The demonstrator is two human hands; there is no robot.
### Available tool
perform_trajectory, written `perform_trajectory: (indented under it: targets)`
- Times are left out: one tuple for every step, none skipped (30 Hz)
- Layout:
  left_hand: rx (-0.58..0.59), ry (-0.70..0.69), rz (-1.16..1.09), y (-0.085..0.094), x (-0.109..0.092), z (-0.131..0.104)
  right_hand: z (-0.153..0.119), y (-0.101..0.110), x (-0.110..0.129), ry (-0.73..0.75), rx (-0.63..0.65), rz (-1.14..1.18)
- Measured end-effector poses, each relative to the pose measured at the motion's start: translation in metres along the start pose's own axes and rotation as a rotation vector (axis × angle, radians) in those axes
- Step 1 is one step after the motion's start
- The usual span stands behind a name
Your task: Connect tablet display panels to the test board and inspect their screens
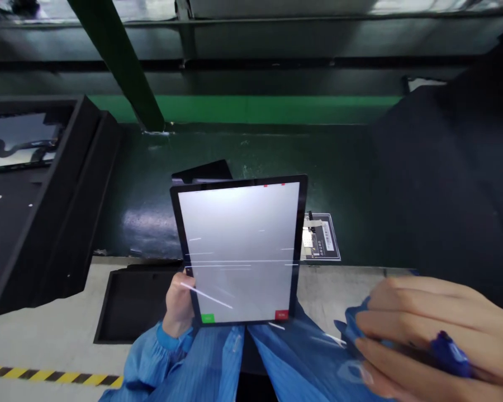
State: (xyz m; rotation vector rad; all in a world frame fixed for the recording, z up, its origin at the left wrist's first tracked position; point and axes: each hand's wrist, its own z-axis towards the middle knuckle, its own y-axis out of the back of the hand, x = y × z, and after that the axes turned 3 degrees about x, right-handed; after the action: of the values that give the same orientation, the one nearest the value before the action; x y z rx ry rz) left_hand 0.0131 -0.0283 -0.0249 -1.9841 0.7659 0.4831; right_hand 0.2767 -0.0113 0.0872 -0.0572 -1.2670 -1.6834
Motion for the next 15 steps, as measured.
perform_trajectory:
  targets:
    - [-0.001,-0.012,0.001,0.000,0.000,0.001,-0.001,0.000,0.002,-0.027,-0.021,0.012]
    - [0.003,-0.008,-0.002,-0.001,-0.001,0.002,-0.001,0.001,0.003,-0.041,-0.032,0.023]
    - [0.008,0.013,-0.012,-0.002,-0.002,0.004,0.000,0.001,0.004,-0.046,-0.043,0.027]
    - [0.011,0.043,-0.016,-0.003,-0.003,0.005,0.003,0.002,0.005,-0.052,-0.055,0.025]
    - [0.007,0.068,-0.011,-0.004,-0.004,0.006,0.008,0.002,0.005,-0.067,-0.060,0.020]
    - [-0.005,0.083,0.003,-0.005,-0.005,0.008,0.015,0.001,0.004,-0.073,-0.043,0.024]
    - [-0.021,0.088,0.022,-0.007,-0.005,0.010,0.025,-0.001,0.001,-0.046,-0.008,0.047]
    - [-0.036,0.088,0.043,-0.008,-0.005,0.011,0.037,-0.004,-0.001,-0.010,0.032,0.072]
    - [-0.046,0.087,0.064,-0.010,-0.004,0.013,0.051,-0.008,-0.005,0.059,0.092,0.121]
    - [-0.052,0.085,0.080,-0.012,-0.002,0.014,0.067,-0.013,-0.009,0.186,0.128,0.183]
    - [-0.056,0.086,0.091,-0.014,0.000,0.015,0.083,-0.019,-0.013,0.233,0.123,0.198]
    - [-0.054,0.095,0.104,-0.016,0.002,0.015,0.098,-0.024,-0.018,0.261,0.122,0.218]
    - [-0.051,0.105,0.117,-0.017,0.004,0.015,0.111,-0.029,-0.022,0.244,0.094,0.273]
    - [-0.047,0.110,0.122,-0.018,0.005,0.015,0.122,-0.034,-0.027,0.179,0.003,0.336]
    - [-0.036,0.111,0.117,-0.018,0.006,0.014,0.129,-0.036,-0.031,0.115,-0.046,0.429]
